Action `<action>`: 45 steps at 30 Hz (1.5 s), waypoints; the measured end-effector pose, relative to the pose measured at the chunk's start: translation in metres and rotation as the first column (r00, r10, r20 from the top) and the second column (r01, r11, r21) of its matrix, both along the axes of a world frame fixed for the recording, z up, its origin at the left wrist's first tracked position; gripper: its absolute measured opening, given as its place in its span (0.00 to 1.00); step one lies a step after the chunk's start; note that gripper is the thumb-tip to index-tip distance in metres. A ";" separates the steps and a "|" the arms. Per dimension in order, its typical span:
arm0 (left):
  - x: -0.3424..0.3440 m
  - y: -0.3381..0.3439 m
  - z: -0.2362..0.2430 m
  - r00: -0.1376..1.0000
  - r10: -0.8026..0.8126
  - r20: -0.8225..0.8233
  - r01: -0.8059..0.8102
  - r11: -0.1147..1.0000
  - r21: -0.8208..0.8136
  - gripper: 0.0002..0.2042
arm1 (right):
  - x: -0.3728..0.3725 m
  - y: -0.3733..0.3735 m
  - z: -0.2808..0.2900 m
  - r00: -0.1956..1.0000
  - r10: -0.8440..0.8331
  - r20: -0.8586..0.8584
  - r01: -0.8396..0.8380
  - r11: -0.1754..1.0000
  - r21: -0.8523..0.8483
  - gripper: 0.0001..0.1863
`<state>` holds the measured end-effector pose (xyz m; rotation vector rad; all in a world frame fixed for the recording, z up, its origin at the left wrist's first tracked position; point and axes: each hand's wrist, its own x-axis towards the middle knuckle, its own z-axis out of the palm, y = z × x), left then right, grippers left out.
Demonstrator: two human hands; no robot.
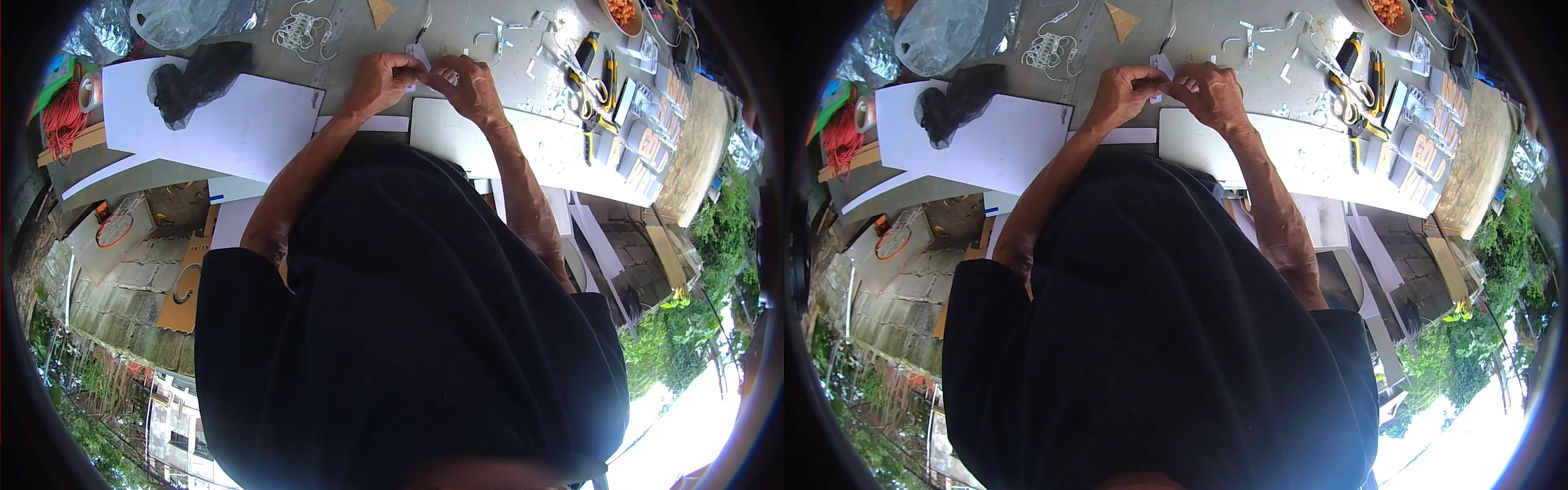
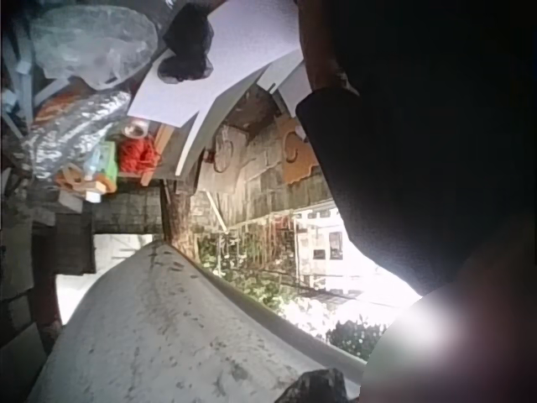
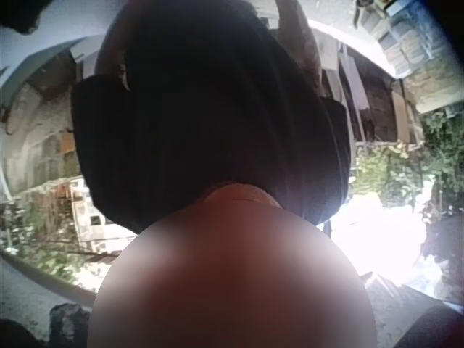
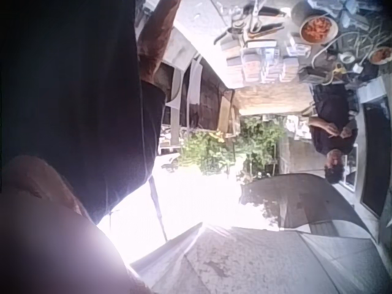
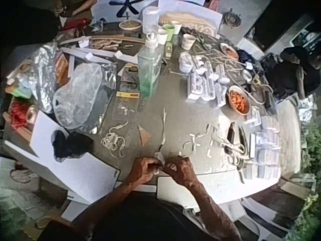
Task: The recorder is weeding and prepping small vinyl cutouts on a work table.
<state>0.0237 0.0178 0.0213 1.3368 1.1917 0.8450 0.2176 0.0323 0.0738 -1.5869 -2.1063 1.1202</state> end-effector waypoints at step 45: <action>0.003 0.000 -0.001 0.995 0.005 -0.096 0.001 0.999 0.052 0.07 | 0.008 0.001 -0.016 0.965 -0.151 0.214 0.052 0.912 0.407 0.04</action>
